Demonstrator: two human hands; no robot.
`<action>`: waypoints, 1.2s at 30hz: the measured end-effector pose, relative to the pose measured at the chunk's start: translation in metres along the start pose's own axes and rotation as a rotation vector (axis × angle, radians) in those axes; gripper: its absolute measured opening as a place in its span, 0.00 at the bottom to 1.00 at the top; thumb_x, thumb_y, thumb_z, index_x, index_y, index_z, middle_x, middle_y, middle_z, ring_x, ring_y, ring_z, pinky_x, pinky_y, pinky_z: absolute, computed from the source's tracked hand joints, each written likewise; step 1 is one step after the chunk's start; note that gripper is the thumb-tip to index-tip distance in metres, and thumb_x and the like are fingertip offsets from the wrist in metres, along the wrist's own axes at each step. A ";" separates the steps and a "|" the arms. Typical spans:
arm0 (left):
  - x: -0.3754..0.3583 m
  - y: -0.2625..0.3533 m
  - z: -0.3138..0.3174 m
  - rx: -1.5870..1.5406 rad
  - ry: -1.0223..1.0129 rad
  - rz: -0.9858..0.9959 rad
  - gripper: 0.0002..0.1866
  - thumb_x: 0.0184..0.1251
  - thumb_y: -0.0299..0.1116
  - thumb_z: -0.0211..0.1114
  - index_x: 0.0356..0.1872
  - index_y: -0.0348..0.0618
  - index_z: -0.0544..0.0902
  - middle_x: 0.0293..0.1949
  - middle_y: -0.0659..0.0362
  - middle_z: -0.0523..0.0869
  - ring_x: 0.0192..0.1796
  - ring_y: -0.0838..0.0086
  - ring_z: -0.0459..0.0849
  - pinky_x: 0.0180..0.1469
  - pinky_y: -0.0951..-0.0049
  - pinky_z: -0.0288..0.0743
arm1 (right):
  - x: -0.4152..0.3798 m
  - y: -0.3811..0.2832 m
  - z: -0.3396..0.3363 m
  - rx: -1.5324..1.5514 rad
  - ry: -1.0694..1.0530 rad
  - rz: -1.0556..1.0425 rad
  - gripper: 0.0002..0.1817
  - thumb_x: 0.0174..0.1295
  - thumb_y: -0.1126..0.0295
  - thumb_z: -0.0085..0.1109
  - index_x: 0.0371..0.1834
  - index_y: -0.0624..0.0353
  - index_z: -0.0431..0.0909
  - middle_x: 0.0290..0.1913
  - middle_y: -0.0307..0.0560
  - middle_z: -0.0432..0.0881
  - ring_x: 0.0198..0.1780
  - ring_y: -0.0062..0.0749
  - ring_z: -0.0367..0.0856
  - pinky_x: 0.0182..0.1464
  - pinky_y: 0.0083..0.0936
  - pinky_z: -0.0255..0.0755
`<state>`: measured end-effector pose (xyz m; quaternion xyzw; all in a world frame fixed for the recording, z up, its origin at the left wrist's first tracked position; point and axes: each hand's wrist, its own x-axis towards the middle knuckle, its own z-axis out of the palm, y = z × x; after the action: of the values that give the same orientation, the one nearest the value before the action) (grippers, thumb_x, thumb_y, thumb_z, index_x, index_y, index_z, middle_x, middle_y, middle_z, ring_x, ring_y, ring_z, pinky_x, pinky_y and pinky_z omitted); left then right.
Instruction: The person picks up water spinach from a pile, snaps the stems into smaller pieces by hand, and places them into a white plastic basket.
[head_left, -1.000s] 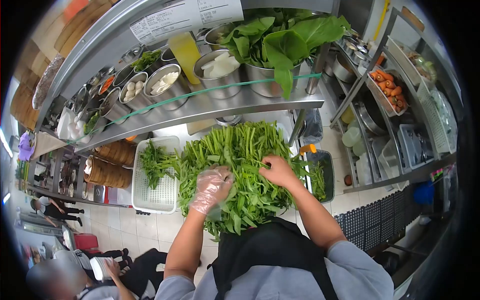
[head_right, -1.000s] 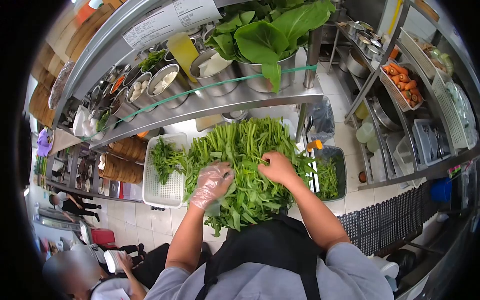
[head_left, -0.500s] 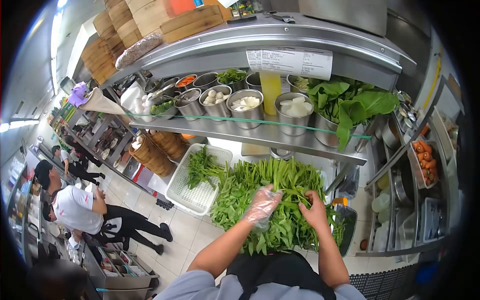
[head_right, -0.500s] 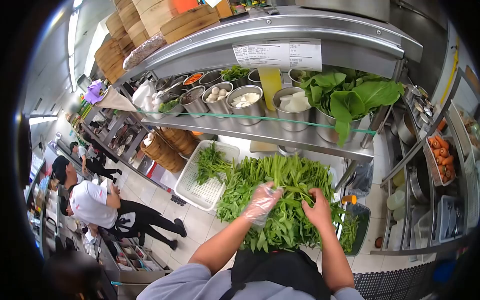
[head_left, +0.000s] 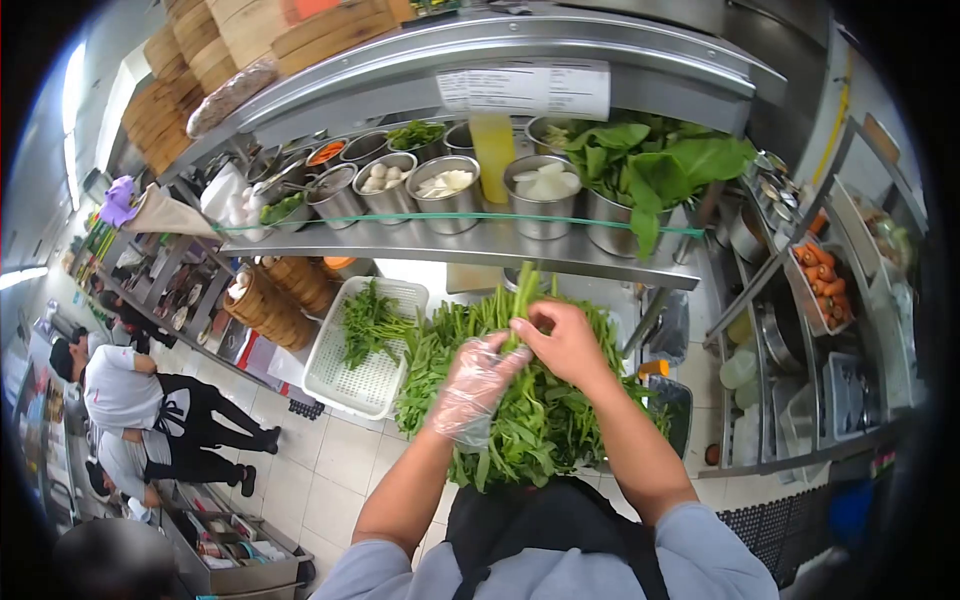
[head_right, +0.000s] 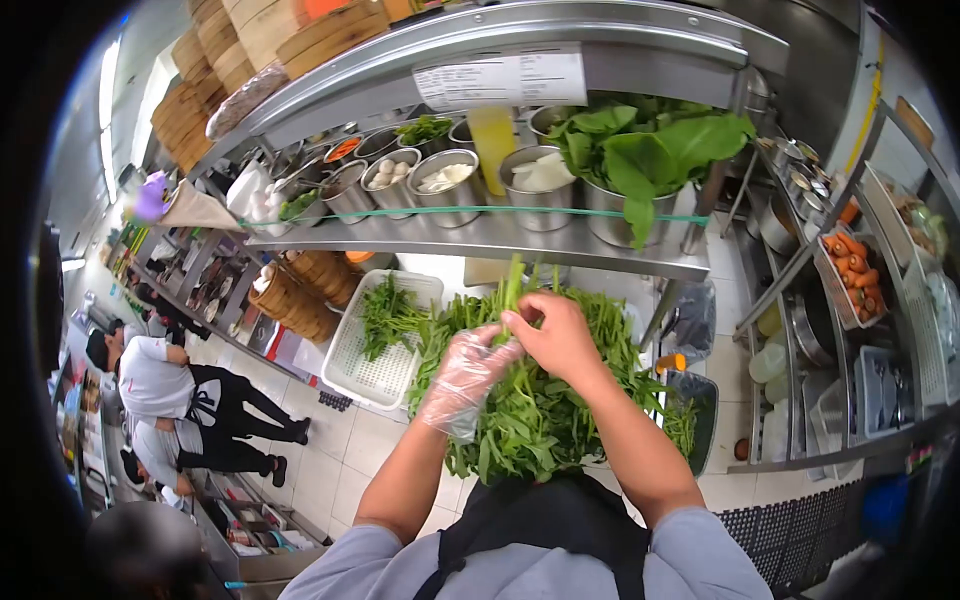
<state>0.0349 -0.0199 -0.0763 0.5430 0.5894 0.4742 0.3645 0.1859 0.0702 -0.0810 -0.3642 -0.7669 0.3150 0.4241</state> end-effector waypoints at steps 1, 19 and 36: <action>0.001 -0.007 -0.006 0.067 0.016 -0.077 0.12 0.70 0.36 0.72 0.45 0.37 0.87 0.28 0.68 0.79 0.29 0.83 0.70 0.32 0.74 0.67 | 0.005 0.004 0.001 0.097 -0.079 0.097 0.16 0.65 0.60 0.71 0.32 0.64 0.82 0.26 0.47 0.78 0.29 0.32 0.77 0.36 0.34 0.71; 0.016 -0.080 -0.035 0.157 0.032 -0.357 0.19 0.72 0.44 0.70 0.46 0.34 0.86 0.34 0.54 0.90 0.33 0.74 0.84 0.39 0.69 0.81 | -0.011 0.008 -0.014 0.585 0.101 0.134 0.10 0.76 0.67 0.62 0.47 0.63 0.82 0.33 0.34 0.84 0.32 0.13 0.76 0.34 0.17 0.70; 0.013 -0.051 -0.050 0.706 -0.060 -0.238 0.23 0.73 0.49 0.67 0.50 0.37 0.89 0.37 0.42 0.91 0.42 0.52 0.91 0.49 0.58 0.80 | 0.048 -0.077 -0.049 0.936 0.483 -0.203 0.12 0.78 0.61 0.60 0.52 0.58 0.79 0.36 0.41 0.86 0.26 0.15 0.75 0.28 0.16 0.71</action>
<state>-0.0291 -0.0129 -0.1099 0.5767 0.7646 0.1798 0.2246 0.1888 0.0774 0.0221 -0.1220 -0.4563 0.4879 0.7341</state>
